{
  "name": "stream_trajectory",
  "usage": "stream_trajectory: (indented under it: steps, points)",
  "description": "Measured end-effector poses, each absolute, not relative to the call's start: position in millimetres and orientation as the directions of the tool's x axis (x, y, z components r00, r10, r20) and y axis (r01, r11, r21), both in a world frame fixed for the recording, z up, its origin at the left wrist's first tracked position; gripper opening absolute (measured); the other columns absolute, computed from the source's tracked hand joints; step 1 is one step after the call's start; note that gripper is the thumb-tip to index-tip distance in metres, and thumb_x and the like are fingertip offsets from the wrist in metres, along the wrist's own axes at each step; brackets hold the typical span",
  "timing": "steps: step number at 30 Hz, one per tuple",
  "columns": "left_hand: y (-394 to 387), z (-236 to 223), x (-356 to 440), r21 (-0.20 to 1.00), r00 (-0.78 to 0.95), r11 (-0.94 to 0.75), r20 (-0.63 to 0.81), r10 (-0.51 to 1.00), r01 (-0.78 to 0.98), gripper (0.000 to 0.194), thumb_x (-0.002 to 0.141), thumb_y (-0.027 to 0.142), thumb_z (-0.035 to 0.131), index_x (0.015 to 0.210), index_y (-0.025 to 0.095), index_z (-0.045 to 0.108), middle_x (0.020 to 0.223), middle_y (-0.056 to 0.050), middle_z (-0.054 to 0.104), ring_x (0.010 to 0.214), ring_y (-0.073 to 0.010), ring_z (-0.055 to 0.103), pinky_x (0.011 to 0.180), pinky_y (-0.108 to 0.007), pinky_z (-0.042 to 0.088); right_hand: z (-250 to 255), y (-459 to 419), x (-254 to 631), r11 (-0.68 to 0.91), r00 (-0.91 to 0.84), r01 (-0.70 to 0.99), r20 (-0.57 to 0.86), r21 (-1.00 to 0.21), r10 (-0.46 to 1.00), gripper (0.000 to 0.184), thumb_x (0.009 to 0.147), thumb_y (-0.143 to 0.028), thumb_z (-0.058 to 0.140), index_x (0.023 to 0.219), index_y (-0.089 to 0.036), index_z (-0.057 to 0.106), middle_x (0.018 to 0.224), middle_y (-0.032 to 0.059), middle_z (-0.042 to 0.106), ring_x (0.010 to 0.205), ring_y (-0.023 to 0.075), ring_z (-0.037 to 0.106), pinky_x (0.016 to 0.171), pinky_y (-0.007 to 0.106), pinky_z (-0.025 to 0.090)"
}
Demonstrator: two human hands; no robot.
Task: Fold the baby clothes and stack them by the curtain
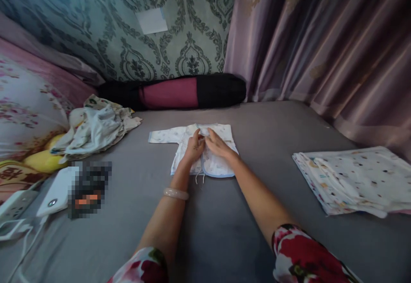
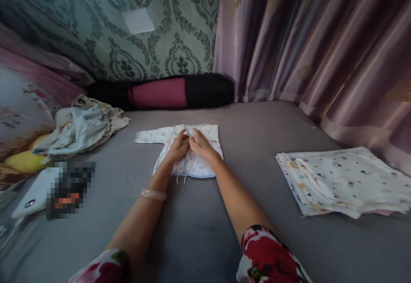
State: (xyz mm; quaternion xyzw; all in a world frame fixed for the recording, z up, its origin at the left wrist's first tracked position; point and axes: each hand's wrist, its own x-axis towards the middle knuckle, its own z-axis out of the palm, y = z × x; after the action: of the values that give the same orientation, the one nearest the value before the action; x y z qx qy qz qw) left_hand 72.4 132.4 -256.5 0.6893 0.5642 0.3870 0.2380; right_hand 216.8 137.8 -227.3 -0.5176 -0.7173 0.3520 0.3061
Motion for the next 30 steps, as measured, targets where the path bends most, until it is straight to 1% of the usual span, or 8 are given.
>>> stream_trajectory:
  steps: [3, 6, 9, 11, 14, 18, 25, 30]
  points:
    - [130.5, -260.2, 75.2, 0.714, 0.067, -0.285, 0.317, 0.946, 0.639, 0.073, 0.076, 0.009, 0.046, 0.148, 0.011, 0.032, 0.115, -0.015, 0.065, 0.107, -0.0228, 0.059, 0.098, -0.042, 0.044, -228.3, 124.4, 214.4, 0.376, -0.416, 0.731, 0.065, -0.569, 0.907, 0.058, 0.096, -0.031, 0.026, 0.147, -0.004, 0.033, 0.156, 0.0175, 0.029, 0.146, 0.0259, 0.02, 0.12, 0.044, 0.011]
    - [130.7, -255.3, 76.5, 0.645, 0.124, -0.309, 0.315, 0.941, 0.699, 0.071, 0.074, 0.006, 0.044, 0.145, 0.014, 0.039, 0.118, -0.013, 0.065, 0.11, -0.0236, 0.058, 0.102, -0.043, 0.041, -227.1, 121.5, 216.1, 0.42, -0.452, 0.784, 0.044, -0.456, 0.891, 0.06, 0.097, -0.031, 0.02, 0.148, -0.002, 0.031, 0.157, 0.0165, 0.026, 0.147, 0.026, 0.018, 0.12, 0.044, 0.01]
    - [131.4, -250.5, 77.1, 0.576, 0.174, -0.324, 0.301, 0.938, 0.751, 0.062, 0.075, 0.006, 0.044, 0.136, 0.015, 0.051, 0.126, -0.013, 0.061, 0.118, -0.0242, 0.055, 0.105, -0.041, 0.038, -227.4, 123.2, 217.8, 0.432, -0.461, 0.804, 0.031, -0.409, 0.887, 0.061, 0.097, -0.031, 0.019, 0.149, -0.002, 0.029, 0.158, 0.0156, 0.025, 0.147, 0.0245, 0.018, 0.12, 0.042, 0.011]
    - [132.1, -250.7, 78.0, 0.545, 0.171, -0.305, 0.283, 0.944, 0.781, 0.057, 0.077, 0.007, 0.044, 0.133, 0.014, 0.054, 0.128, -0.014, 0.06, 0.12, -0.025, 0.053, 0.105, -0.04, 0.038, -228.0, 124.2, 218.2, 0.429, -0.461, 0.808, 0.02, -0.405, 0.887, 0.061, 0.097, -0.03, 0.018, 0.15, -0.002, 0.028, 0.159, 0.0147, 0.023, 0.147, 0.0234, 0.016, 0.12, 0.041, 0.01]
    - [133.3, -255.5, 79.5, 0.523, 0.142, -0.271, 0.274, 0.951, 0.808, 0.052, 0.08, 0.01, 0.045, 0.131, 0.011, 0.055, 0.128, -0.016, 0.059, 0.118, -0.0263, 0.053, 0.104, -0.04, 0.039, -227.7, 125.4, 217.4, 0.403, -0.448, 0.81, -0.007, -0.427, 0.894, 0.061, 0.097, -0.03, 0.016, 0.151, -0.003, 0.025, 0.16, 0.0138, 0.02, 0.148, 0.0211, 0.014, 0.12, 0.039, 0.009]
    - [134.4, -263.0, 80.6, 0.511, 0.127, -0.272, 0.301, 0.945, 0.815, 0.045, 0.084, 0.013, 0.045, 0.127, 0.015, 0.058, 0.127, -0.014, 0.059, 0.115, -0.0256, 0.055, 0.101, -0.039, 0.041, -224.9, 129.0, 212.3, 0.328, -0.385, 0.846, -0.058, -0.42, 0.921, 0.062, 0.098, -0.034, 0.016, 0.152, -0.004, 0.023, 0.16, 0.0139, 0.017, 0.148, 0.0199, 0.012, 0.12, 0.038, 0.009]
    - [134.4, -265.0, 81.4, 0.46, 0.132, -0.268, 0.305, 0.943, 0.847, 0.043, 0.085, 0.013, 0.044, 0.126, 0.016, 0.058, 0.126, -0.013, 0.059, 0.114, -0.0254, 0.054, 0.101, -0.038, 0.04, -226.5, 140.4, 204.4, 0.193, -0.212, 0.941, -0.042, -0.277, 0.976, 0.064, 0.1, -0.038, 0.016, 0.151, -0.001, 0.025, 0.159, 0.0164, 0.019, 0.148, 0.0255, 0.013, 0.119, 0.041, 0.009]
    - [133.2, -264.6, 81.5, 0.431, 0.141, -0.268, 0.305, 0.942, 0.861, 0.042, 0.085, 0.013, 0.045, 0.126, 0.017, 0.057, 0.126, -0.013, 0.058, 0.115, -0.0257, 0.053, 0.101, -0.038, 0.04, -232.3, 151.5, 212.1, 0.104, -0.113, 0.97, -0.028, -0.221, 0.993, 0.066, 0.099, -0.041, 0.017, 0.15, 0.0, 0.026, 0.159, 0.0169, 0.02, 0.147, 0.0274, 0.013, 0.118, 0.045, 0.007]
